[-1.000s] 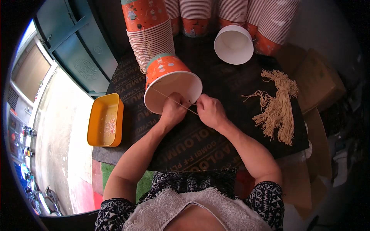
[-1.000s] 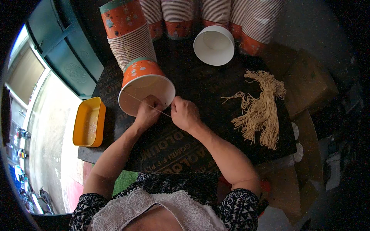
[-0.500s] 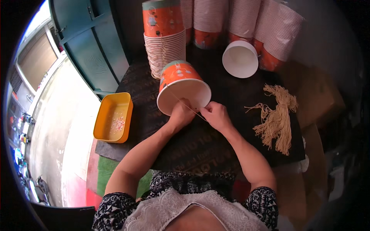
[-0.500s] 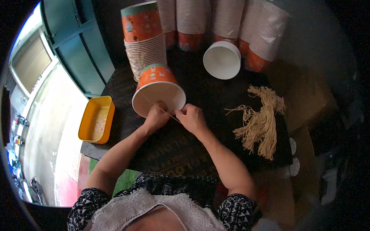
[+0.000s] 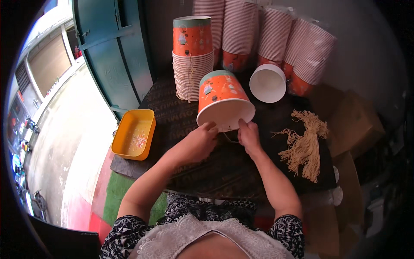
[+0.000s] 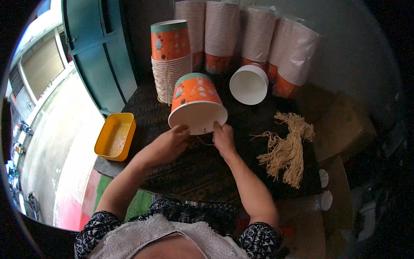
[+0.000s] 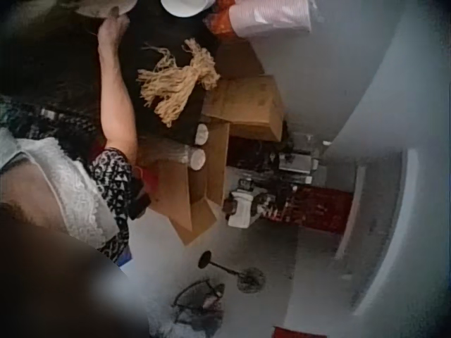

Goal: Threading pre-cut strings through pre-punched holes in paper buckets to create carrying handles.

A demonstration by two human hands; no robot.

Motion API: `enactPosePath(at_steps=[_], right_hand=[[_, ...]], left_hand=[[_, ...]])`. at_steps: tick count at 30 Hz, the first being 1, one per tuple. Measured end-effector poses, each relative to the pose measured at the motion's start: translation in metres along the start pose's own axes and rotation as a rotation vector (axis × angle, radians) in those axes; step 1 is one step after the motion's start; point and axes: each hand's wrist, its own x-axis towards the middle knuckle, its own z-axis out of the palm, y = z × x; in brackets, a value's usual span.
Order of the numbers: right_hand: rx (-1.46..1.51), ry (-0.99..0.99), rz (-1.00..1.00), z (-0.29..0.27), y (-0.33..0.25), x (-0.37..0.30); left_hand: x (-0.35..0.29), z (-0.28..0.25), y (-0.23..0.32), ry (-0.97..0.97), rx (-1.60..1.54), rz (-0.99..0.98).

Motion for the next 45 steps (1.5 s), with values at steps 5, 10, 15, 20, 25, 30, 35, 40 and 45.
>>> enactPosePath(at_steps=[5,10,15,20,25,30,35,40,45], right_hand=[[0.289,-0.006,-0.060,0.003,-0.012,-0.007],[0.177,-0.068,-0.267,0.014,-0.022,-0.013],[0.036,-0.101,-0.377,0.031,-0.036,-0.022],[-0.046,-0.114,-0.480,0.043,-0.054,-0.024],[-0.109,-0.147,-0.332,0.056,-0.065,-0.031],[0.036,-0.166,-0.096,0.077,-0.088,-0.049],[0.009,-0.217,-0.155,0.081,-0.078,-0.047],[-0.057,-0.269,-0.196,0.080,-0.074,-0.046],[-0.239,-0.266,-0.484,0.079,-0.060,-0.043]], left_hand=[[-0.047,-0.110,0.046,-0.279,-0.602,-0.008],[-0.038,-0.112,0.034,0.419,-0.757,-0.445],[-0.022,-0.098,0.010,0.374,-1.197,-0.344],[-0.017,-0.093,0.028,0.501,-1.360,-0.242],[-0.025,-0.097,0.030,0.603,-1.512,-0.254],[-0.028,-0.101,0.033,0.603,-1.447,-0.196],[-0.033,-0.106,0.031,0.612,-1.459,-0.235],[-0.041,-0.118,0.030,0.603,-1.522,-0.293],[-0.039,-0.119,0.030,0.607,-1.538,-0.268]])
